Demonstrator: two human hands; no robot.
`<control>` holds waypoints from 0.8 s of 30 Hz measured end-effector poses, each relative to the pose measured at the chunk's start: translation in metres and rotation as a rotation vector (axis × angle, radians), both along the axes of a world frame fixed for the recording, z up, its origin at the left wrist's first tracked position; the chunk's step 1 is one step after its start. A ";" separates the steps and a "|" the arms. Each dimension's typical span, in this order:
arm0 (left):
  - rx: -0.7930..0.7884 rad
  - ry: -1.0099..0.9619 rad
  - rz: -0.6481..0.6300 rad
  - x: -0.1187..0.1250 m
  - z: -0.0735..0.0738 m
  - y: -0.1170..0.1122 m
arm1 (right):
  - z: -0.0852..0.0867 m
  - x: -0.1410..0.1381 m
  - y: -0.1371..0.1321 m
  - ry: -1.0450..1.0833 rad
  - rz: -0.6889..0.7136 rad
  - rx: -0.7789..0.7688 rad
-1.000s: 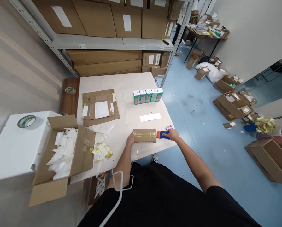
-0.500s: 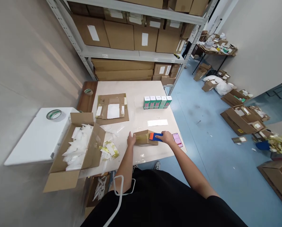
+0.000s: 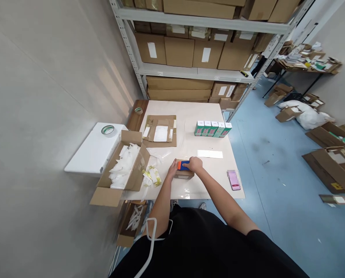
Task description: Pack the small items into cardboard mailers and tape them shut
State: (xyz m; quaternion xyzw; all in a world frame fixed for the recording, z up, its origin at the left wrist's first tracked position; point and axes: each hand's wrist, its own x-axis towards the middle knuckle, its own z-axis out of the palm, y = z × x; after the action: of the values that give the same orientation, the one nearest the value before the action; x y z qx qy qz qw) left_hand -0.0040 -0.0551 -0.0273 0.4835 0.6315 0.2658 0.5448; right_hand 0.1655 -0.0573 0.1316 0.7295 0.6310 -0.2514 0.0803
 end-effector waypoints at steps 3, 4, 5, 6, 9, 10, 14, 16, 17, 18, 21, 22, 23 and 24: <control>0.015 0.027 0.047 0.001 -0.007 -0.009 | 0.001 0.000 0.003 0.004 0.025 -0.017; 0.021 0.042 0.066 0.003 -0.008 -0.011 | 0.002 0.002 0.004 0.008 0.031 -0.024; 0.026 0.057 0.085 0.005 -0.008 -0.013 | 0.003 0.005 0.005 0.014 0.041 -0.029; 0.034 0.070 0.102 0.008 -0.008 -0.015 | 0.004 0.009 0.005 0.021 0.052 -0.034; 0.041 0.102 0.142 0.014 -0.005 -0.018 | 0.005 0.027 0.004 0.028 0.061 -0.047; 0.038 0.110 0.149 0.015 -0.004 -0.019 | 0.005 0.036 0.003 0.025 0.052 -0.046; 0.030 0.151 0.155 0.016 -0.003 -0.020 | 0.001 0.082 -0.006 0.005 0.000 -0.018; 0.047 0.179 0.158 0.016 -0.004 -0.021 | -0.001 0.108 -0.013 -0.007 -0.032 -0.011; 0.058 0.190 0.157 0.016 -0.004 -0.021 | -0.002 0.119 -0.017 -0.010 -0.050 -0.010; 0.066 0.198 0.155 0.016 -0.004 -0.021 | -0.003 0.130 -0.020 -0.010 -0.068 -0.010; 0.085 0.208 0.151 0.017 -0.007 -0.021 | -0.008 0.150 -0.030 0.003 -0.102 -0.007; 0.089 0.206 0.153 0.017 -0.008 -0.021 | -0.010 0.154 -0.032 0.005 -0.104 -0.005; 0.093 0.203 0.156 0.017 -0.009 -0.021 | -0.013 0.155 -0.034 0.003 -0.103 -0.004; 0.097 0.199 0.160 0.016 -0.010 -0.021 | -0.015 0.155 -0.036 -0.003 -0.101 -0.003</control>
State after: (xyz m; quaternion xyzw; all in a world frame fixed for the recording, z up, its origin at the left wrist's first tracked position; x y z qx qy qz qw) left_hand 0.0125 -0.0756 -0.0370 0.4815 0.7052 0.2894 0.4325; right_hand 0.3200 -0.0930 0.1162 0.7605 0.5930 -0.2552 0.0696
